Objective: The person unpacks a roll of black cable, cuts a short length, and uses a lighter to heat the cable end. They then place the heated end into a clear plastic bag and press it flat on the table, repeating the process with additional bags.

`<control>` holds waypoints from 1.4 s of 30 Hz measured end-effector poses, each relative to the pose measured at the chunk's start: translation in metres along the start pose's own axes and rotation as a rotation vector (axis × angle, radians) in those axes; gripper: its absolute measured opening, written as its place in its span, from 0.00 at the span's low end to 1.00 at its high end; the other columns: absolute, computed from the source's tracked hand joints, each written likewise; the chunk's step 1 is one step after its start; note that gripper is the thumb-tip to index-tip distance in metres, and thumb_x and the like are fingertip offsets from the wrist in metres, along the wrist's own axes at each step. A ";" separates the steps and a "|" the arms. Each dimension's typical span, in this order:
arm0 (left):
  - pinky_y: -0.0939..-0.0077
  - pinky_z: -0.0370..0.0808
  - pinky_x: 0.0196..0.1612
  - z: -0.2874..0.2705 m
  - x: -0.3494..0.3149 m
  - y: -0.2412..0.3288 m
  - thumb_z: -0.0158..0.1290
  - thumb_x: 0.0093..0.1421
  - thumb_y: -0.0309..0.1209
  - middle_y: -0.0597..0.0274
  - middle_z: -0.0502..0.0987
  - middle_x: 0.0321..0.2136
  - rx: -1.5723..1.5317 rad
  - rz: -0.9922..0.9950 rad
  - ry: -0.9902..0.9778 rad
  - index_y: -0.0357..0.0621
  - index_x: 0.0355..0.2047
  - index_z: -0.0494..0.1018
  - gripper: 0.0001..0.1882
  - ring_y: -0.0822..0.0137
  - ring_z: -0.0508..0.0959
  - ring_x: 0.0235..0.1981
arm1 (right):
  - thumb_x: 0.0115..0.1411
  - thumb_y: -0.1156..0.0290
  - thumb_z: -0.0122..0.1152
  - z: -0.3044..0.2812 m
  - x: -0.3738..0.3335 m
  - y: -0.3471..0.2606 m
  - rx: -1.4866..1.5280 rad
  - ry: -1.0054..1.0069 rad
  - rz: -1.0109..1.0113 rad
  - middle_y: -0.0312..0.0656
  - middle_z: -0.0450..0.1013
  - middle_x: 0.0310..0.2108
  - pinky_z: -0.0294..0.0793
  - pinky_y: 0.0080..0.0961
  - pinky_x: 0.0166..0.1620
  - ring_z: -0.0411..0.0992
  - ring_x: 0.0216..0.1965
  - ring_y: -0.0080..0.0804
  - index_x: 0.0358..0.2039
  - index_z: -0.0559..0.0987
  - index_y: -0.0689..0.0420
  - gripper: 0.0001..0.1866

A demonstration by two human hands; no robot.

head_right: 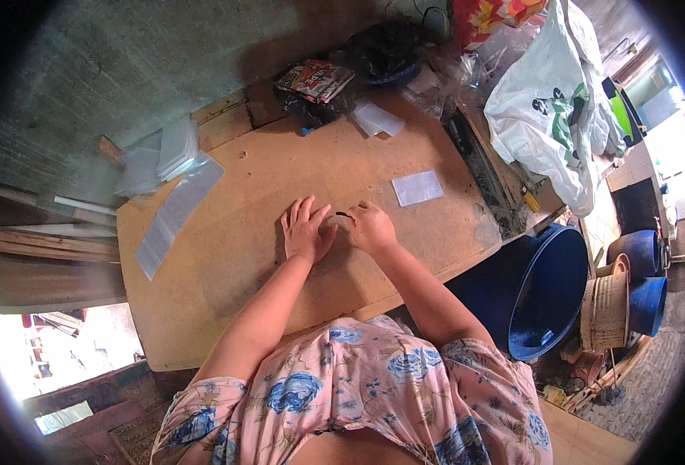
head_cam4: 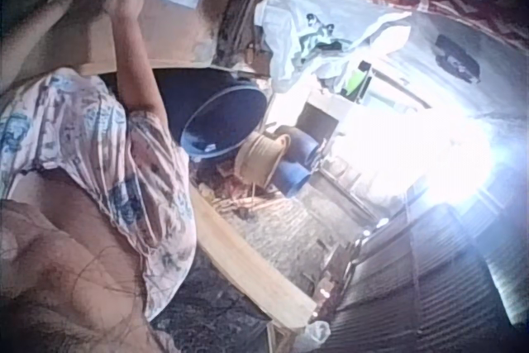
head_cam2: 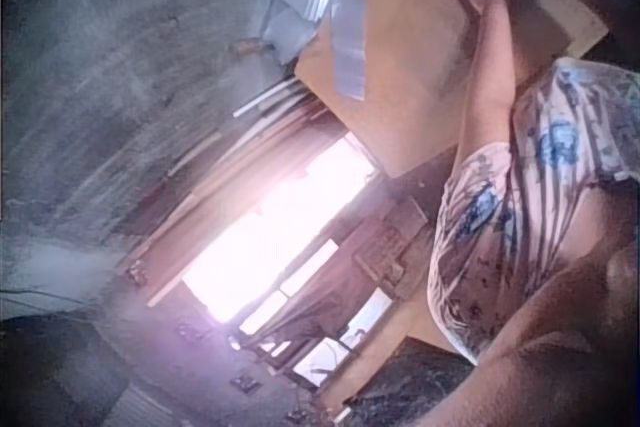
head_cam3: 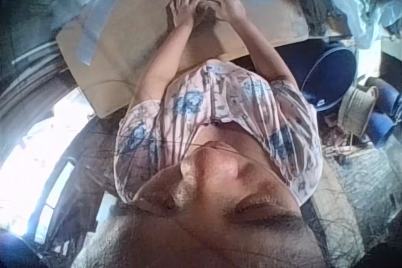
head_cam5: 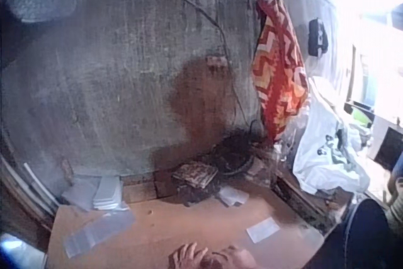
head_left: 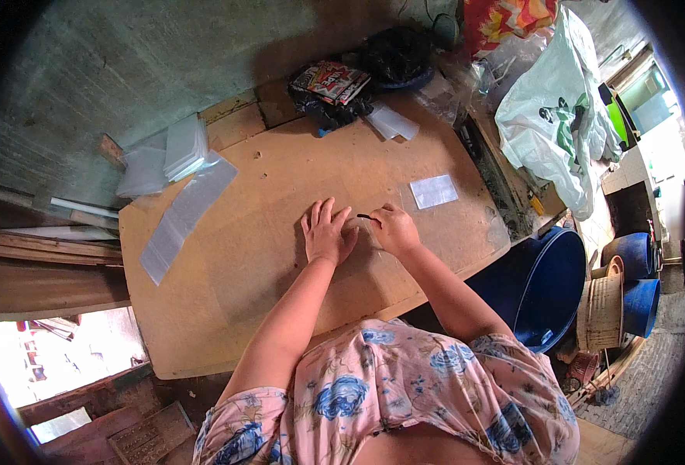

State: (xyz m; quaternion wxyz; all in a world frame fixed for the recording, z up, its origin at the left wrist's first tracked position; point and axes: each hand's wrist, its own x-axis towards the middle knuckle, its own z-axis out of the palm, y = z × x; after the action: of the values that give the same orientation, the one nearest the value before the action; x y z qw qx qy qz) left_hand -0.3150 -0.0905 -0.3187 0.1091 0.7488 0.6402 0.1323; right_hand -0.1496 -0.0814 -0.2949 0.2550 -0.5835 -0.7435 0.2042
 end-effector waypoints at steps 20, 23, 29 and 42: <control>0.56 0.44 0.58 0.002 -0.002 0.000 0.50 0.49 0.43 0.62 0.57 0.54 -0.050 0.030 0.053 0.59 0.47 0.68 0.23 0.60 0.51 0.58 | 0.52 0.75 0.54 -0.077 -0.038 0.070 1.056 0.309 0.677 0.35 0.69 0.23 0.64 0.18 0.24 0.66 0.23 0.23 0.30 0.72 0.58 0.04; 0.52 0.42 0.57 0.006 -0.003 -0.002 0.49 0.49 0.44 0.60 0.55 0.55 -0.090 0.032 0.088 0.58 0.46 0.68 0.22 0.58 0.50 0.58 | 0.54 0.76 0.53 -0.084 -0.062 0.089 1.162 0.380 0.819 0.35 0.66 0.23 0.64 0.16 0.24 0.65 0.22 0.23 0.30 0.69 0.58 0.03; 0.40 0.38 0.55 -0.004 -0.010 0.010 0.49 0.49 0.45 0.56 0.52 0.56 0.059 0.114 0.119 0.60 0.43 0.70 0.19 0.54 0.47 0.60 | 0.55 0.75 0.52 -0.068 -0.096 0.116 1.248 0.457 0.797 0.35 0.66 0.22 0.66 0.20 0.25 0.65 0.22 0.23 0.32 0.68 0.56 0.04; 0.51 0.51 0.53 -0.001 -0.005 0.047 0.54 0.45 0.42 0.59 0.63 0.48 -0.021 0.603 -0.004 0.50 0.40 0.70 0.21 0.59 0.60 0.51 | 0.58 0.72 0.48 -0.077 -0.118 0.139 1.734 0.592 0.665 0.34 0.65 0.24 0.67 0.19 0.25 0.66 0.23 0.22 0.38 0.69 0.58 0.08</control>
State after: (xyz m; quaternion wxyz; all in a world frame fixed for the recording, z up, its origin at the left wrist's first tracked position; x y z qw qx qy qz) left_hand -0.2723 -0.1032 -0.3024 0.0741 0.9042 0.3875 0.1639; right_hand 0.0265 -0.1628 -0.3344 0.7018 -0.4012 -0.0383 0.5875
